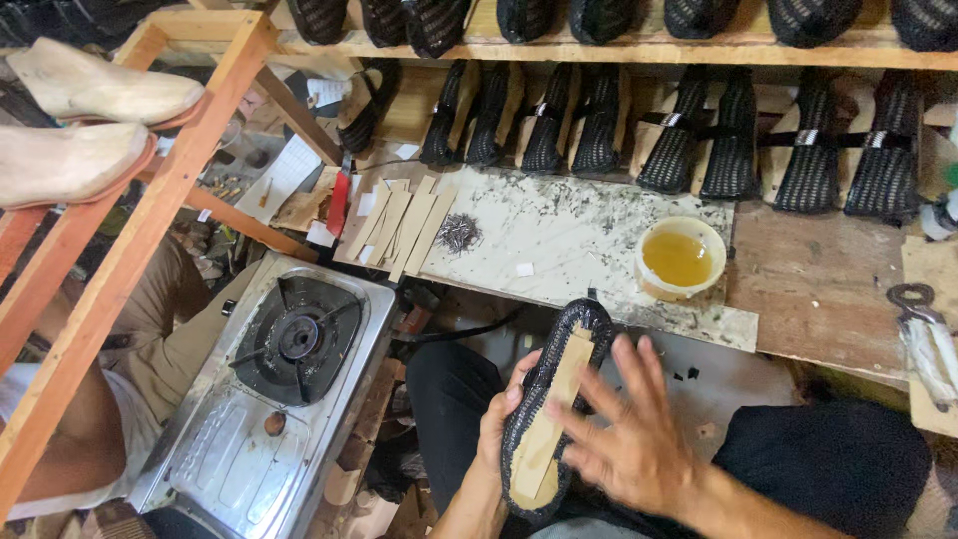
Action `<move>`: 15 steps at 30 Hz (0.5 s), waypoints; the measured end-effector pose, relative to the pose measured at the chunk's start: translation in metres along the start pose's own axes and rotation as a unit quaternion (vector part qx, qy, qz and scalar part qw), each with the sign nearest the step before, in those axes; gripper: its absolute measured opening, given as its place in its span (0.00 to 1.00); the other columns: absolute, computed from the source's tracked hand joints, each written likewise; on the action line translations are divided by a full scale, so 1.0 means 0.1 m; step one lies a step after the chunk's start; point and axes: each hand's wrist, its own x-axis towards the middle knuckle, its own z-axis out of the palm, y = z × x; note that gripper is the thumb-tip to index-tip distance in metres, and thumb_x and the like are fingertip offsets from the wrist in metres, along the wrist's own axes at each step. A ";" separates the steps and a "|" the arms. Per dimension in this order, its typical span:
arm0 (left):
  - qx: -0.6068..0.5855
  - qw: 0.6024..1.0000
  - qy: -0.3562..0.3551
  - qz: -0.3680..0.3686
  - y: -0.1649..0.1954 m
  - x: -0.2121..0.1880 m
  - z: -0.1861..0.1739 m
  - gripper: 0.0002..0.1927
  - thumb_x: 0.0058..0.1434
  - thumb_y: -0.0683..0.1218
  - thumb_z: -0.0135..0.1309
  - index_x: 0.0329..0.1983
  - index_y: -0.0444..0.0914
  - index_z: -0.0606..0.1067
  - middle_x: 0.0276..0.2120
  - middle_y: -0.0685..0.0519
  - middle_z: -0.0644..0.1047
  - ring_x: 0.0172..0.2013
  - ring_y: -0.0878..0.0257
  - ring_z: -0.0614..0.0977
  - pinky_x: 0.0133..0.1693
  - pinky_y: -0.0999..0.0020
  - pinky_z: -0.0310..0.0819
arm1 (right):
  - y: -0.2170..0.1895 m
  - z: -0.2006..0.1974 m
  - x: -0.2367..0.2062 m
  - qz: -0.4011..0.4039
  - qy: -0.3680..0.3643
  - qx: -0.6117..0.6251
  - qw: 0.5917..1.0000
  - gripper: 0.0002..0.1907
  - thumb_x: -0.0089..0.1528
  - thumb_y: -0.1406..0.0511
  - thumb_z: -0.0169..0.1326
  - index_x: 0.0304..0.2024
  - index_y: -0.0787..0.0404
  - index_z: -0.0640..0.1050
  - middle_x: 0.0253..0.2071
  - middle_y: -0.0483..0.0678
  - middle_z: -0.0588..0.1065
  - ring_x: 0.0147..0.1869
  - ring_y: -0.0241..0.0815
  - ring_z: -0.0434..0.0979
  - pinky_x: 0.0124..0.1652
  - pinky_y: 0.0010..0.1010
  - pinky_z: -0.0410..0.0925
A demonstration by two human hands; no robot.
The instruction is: The person sits on the floor holding a black woven shoe upper with a cardboard insole and applies yellow adhesive to the sole area by hand, dipping fingers into a bowl of glue and spreading it along the sole edge, repeating the spreading motion throughout the clip.
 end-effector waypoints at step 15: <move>0.071 0.987 -0.047 0.134 0.32 0.06 0.40 0.55 0.56 0.57 0.66 0.80 0.48 0.46 0.68 0.45 0.66 0.63 0.45 0.72 0.62 0.50 0.71 | -0.19 0.54 -0.78 0.529 0.033 0.701 0.478 0.54 0.50 0.75 0.54 0.77 0.55 0.49 0.66 0.56 0.62 0.68 0.53 0.67 0.60 0.48 0.65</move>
